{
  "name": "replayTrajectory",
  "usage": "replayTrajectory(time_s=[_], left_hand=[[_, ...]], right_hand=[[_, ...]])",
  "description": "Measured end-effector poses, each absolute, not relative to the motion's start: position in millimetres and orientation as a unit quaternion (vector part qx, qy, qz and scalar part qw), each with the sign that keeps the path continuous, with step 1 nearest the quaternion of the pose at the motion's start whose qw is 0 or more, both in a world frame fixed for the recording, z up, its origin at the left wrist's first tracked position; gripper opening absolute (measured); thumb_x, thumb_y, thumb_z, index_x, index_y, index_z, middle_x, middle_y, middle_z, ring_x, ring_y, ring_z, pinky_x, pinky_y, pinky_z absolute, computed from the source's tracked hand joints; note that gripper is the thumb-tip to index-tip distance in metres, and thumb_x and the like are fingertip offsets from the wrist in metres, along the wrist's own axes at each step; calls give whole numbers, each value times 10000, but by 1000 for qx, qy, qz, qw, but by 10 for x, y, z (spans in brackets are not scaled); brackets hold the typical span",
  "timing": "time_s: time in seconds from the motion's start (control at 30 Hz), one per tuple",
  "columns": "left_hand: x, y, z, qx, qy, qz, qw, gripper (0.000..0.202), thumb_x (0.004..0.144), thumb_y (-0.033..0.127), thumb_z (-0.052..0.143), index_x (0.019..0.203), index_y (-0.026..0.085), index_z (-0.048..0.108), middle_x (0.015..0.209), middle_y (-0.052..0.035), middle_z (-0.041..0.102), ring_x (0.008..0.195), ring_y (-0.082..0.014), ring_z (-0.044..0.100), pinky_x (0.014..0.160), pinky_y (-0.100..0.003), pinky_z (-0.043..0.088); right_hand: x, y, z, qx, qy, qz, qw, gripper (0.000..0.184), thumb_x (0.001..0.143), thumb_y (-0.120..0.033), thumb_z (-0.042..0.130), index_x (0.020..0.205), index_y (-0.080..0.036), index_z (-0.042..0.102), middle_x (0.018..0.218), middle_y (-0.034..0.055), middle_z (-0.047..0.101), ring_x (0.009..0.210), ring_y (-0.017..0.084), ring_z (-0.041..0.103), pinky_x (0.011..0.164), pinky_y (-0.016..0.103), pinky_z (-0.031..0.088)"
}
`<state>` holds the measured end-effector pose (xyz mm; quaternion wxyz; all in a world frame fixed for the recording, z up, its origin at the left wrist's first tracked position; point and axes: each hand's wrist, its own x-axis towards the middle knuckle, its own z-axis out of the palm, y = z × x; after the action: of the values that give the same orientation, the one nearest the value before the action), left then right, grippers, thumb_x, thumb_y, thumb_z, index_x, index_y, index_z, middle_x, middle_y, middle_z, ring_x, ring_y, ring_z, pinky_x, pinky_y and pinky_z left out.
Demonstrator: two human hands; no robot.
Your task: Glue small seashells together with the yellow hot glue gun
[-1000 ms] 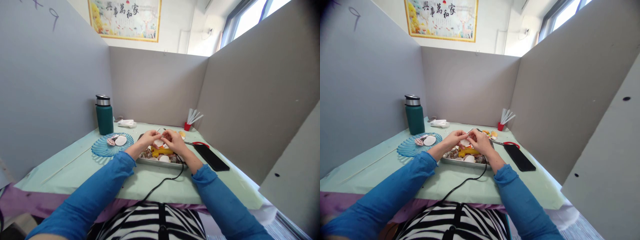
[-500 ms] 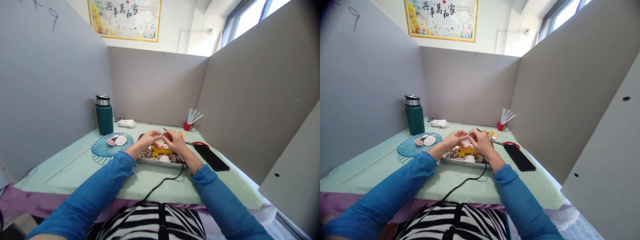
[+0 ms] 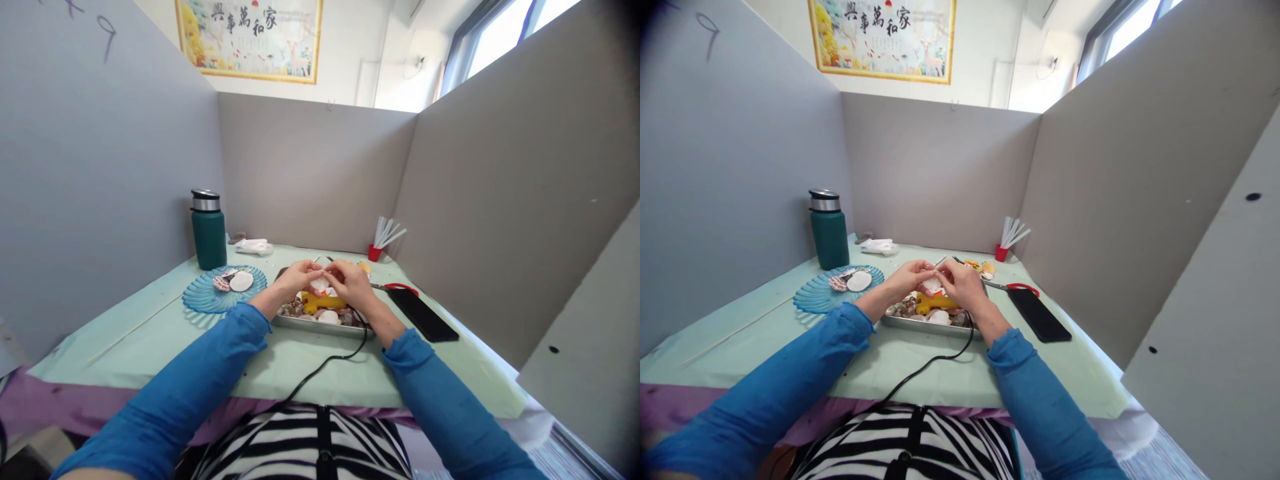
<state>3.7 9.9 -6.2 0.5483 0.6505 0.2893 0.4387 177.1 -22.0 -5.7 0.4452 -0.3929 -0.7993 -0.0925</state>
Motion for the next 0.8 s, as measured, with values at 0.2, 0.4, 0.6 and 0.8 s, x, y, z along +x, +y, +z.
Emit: replayTrajectory(time_s=[0.2,0.4,0.6,0.8], left_hand=[[31,98,-64,652,286,439,548,317,722,337,750,863,125,562,796,-23,589,632,-117,634,505,-217,532],[40,42,-28,649,291,444,544,272,739,312,732,836,123,561,795,-23,576,648,-116,607,528,-263,567],[47,15,10,622,309,479,537,237,743,287,730,804,116,579,795,-32,566,654,-115,598,522,-254,567],[33,88,29,545,358,562,509,178,790,235,669,880,132,555,787,-48,618,632,-137,627,495,-253,553]], right_hand=[[1771,-226,-60,-391,-801,-87,445,155,877,-323,554,843,-190,628,640,-7,603,586,116,523,589,225,352],[1761,-238,-54,-401,-800,-81,440,174,884,-341,541,860,-192,629,659,2,619,600,123,533,602,231,357],[1781,-183,-63,-423,-798,-35,429,225,881,-398,552,930,-187,614,679,1,636,592,121,538,588,231,354],[1870,-184,30,-442,-849,13,289,244,812,-416,631,809,-173,645,725,18,650,644,124,545,572,224,338]])
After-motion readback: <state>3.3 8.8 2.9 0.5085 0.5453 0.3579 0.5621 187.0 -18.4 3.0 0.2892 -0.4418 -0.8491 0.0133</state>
